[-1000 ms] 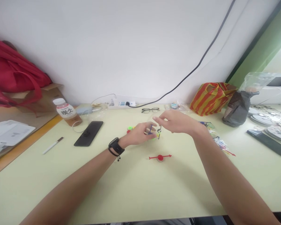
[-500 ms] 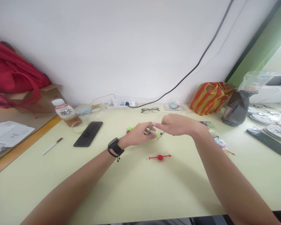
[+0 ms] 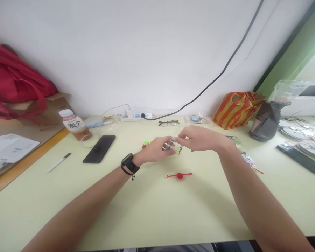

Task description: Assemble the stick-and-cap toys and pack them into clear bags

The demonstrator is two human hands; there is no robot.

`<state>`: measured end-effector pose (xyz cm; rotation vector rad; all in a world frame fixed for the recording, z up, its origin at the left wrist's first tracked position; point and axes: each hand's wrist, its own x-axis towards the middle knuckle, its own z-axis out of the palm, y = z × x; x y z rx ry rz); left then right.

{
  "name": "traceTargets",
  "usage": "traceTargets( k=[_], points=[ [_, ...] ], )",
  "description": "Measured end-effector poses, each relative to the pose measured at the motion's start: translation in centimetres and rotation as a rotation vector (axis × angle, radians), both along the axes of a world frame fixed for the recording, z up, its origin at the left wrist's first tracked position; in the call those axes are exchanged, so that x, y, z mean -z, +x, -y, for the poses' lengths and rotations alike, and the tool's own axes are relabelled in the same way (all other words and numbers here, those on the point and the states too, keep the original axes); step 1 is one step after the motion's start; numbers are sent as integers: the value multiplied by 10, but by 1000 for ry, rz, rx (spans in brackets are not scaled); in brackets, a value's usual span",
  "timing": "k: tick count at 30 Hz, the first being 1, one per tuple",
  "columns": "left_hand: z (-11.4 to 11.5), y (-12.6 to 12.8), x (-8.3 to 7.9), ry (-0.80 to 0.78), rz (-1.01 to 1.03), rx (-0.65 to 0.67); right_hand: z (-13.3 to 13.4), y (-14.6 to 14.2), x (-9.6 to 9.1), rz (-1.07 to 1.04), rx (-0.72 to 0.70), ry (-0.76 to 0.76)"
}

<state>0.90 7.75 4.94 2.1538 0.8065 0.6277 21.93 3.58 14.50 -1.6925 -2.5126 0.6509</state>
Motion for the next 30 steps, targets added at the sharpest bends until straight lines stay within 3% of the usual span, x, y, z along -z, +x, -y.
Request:
traceTargets(
  k=[4,8,24,27,30],
  points=[
    [0,0,-1,34,-1,9,0,2,0,-106,-78,-121],
    [1,0,-4,13,-3,27,-4,3,3,-70,-67,-173],
    [-2,-1,0,7,-42,39,-8,8,4,-95,-80,-123],
    [-1,0,-1,-5,-38,32,-7,7,2,-86,-49,-57],
    [0,0,0,-55,-11,8,-6,7,0,-74,13,142]
  ],
)
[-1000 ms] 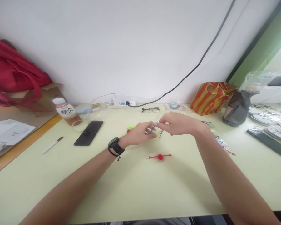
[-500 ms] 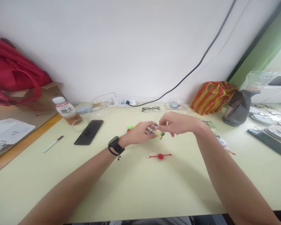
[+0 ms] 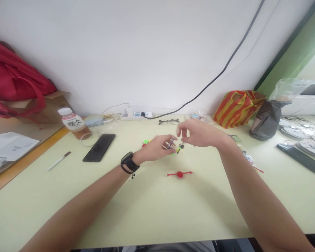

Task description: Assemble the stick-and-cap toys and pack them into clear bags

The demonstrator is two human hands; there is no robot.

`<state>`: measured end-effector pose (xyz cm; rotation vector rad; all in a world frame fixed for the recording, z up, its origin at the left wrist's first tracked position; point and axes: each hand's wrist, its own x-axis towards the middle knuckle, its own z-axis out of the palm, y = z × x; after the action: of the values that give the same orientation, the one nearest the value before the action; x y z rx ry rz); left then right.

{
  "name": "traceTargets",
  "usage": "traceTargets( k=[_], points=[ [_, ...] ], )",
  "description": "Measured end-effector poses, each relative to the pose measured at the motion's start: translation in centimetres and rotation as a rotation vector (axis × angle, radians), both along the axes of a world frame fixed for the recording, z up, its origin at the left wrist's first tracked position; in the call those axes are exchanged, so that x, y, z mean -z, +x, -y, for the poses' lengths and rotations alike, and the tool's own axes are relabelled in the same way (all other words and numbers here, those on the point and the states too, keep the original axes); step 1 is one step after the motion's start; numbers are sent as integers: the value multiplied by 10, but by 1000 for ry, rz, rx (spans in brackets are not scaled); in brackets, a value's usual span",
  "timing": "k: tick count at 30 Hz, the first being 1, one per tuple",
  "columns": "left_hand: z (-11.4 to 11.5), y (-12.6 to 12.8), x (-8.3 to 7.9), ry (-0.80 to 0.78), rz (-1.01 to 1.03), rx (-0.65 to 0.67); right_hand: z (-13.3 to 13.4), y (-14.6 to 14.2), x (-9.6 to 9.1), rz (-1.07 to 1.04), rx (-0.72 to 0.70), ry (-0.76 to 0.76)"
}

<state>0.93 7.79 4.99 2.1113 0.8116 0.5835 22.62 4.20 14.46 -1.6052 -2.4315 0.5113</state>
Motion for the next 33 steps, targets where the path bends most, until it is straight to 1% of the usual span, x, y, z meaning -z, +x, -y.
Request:
traceTargets(
  k=[3,6,9,14,16,19,21,23,25,27,30,32,33],
  points=[
    [1,0,1,-23,5,-18,-1,0,-1,-61,82,180],
    [1,0,1,-28,-15,-21,-1,-1,-2,-147,162,295],
    [0,0,2,-18,-22,-21,0,-4,-2,-199,208,365],
    [0,1,3,-1,-17,-17,1,-10,-1,-191,208,416],
    [1,1,2,2,-3,-12,1,-13,2,-167,196,402],
    [3,2,0,7,20,-2,0,-18,5,-121,154,306],
    [2,1,0,15,22,7,1,-20,4,-100,106,235],
    [0,0,3,25,19,12,2,-19,1,-93,75,199],
    [-2,-1,8,26,15,5,4,-14,-2,-78,70,158],
    [-3,0,12,31,20,-20,5,-5,-5,-48,48,70],
    [-4,1,14,38,72,-51,1,10,-5,-11,-67,-50],
    [-4,2,14,27,131,-59,-2,17,-4,3,-135,-50],
    [-3,3,14,20,153,-63,-4,18,-4,4,-143,-35]
  ],
)
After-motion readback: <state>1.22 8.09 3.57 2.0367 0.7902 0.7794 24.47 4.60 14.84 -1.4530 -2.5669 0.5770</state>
